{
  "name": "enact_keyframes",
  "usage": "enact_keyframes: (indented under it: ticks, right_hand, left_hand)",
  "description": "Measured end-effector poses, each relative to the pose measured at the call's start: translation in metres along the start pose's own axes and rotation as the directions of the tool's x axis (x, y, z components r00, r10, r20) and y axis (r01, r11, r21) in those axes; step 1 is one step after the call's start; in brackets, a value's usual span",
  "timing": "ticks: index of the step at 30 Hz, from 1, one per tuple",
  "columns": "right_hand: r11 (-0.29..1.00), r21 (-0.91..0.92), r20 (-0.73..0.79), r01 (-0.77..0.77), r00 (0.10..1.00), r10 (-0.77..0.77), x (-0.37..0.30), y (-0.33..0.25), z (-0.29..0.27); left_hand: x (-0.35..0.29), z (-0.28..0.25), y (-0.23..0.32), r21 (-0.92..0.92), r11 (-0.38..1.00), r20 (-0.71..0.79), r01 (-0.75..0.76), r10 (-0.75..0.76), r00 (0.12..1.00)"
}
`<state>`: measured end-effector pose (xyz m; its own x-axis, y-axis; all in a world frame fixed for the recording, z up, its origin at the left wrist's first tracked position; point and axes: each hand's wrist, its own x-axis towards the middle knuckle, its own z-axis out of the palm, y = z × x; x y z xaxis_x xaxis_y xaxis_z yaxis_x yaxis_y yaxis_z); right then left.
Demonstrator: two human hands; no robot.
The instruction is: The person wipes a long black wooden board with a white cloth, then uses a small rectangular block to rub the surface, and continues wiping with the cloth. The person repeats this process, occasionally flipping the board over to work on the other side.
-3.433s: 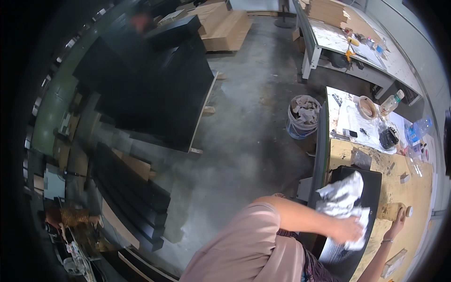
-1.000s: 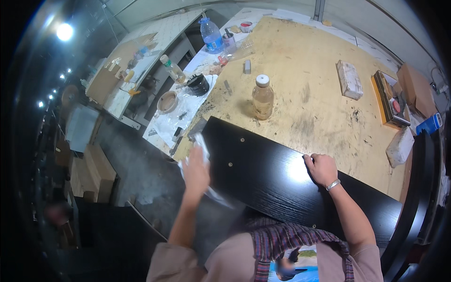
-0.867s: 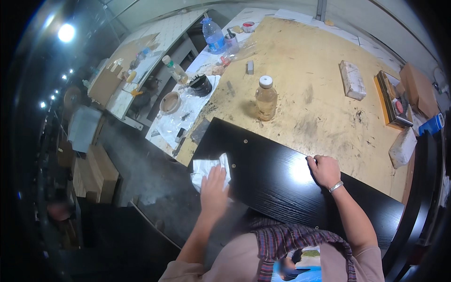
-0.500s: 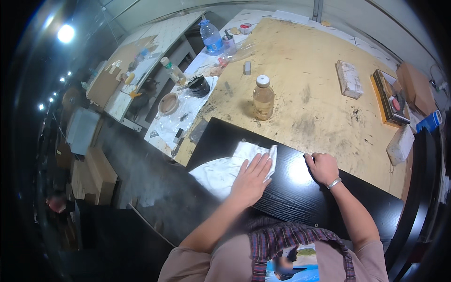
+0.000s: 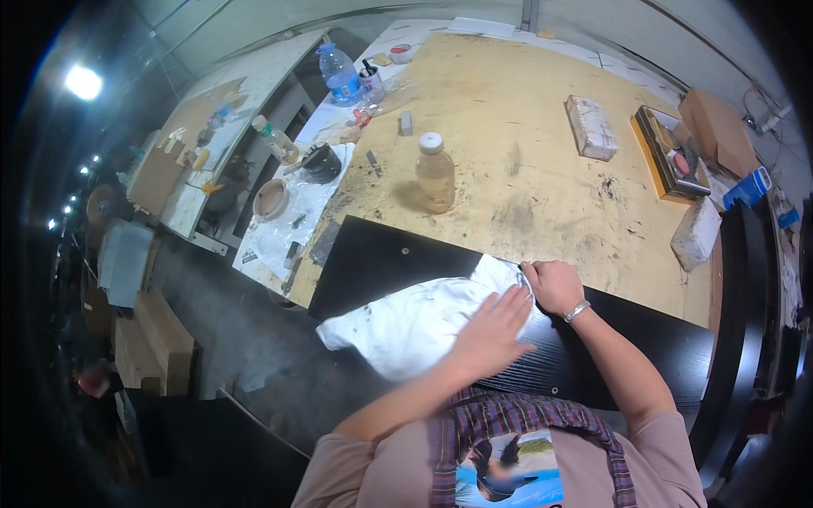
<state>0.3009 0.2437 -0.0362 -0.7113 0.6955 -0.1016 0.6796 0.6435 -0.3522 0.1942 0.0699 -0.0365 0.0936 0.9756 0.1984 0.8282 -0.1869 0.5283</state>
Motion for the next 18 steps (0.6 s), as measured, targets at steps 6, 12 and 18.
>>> enact_keyframes:
  ticks: [6,12,18]
  right_hand:
    - [1.000,-0.015,0.043,-0.005,0.999,0.005,-0.001,-0.010,-0.005]
    - [1.000,-0.010,0.018,0.000,1.000,0.000,-0.001,-0.011,-0.002]
    - [0.999,0.033,-0.007,0.011,1.000,-0.011,-0.003,0.013,0.006]
  left_hand:
    - [-0.016,-0.068,-0.106,0.322,0.811,-0.224,0.488,-0.436,0.872]
    - [0.010,-0.003,-0.020,0.122,0.992,-0.001,0.043,-0.043,0.999]
    - [-0.060,-0.082,-0.152,0.358,0.767,-0.286,0.532,-0.452,0.845]
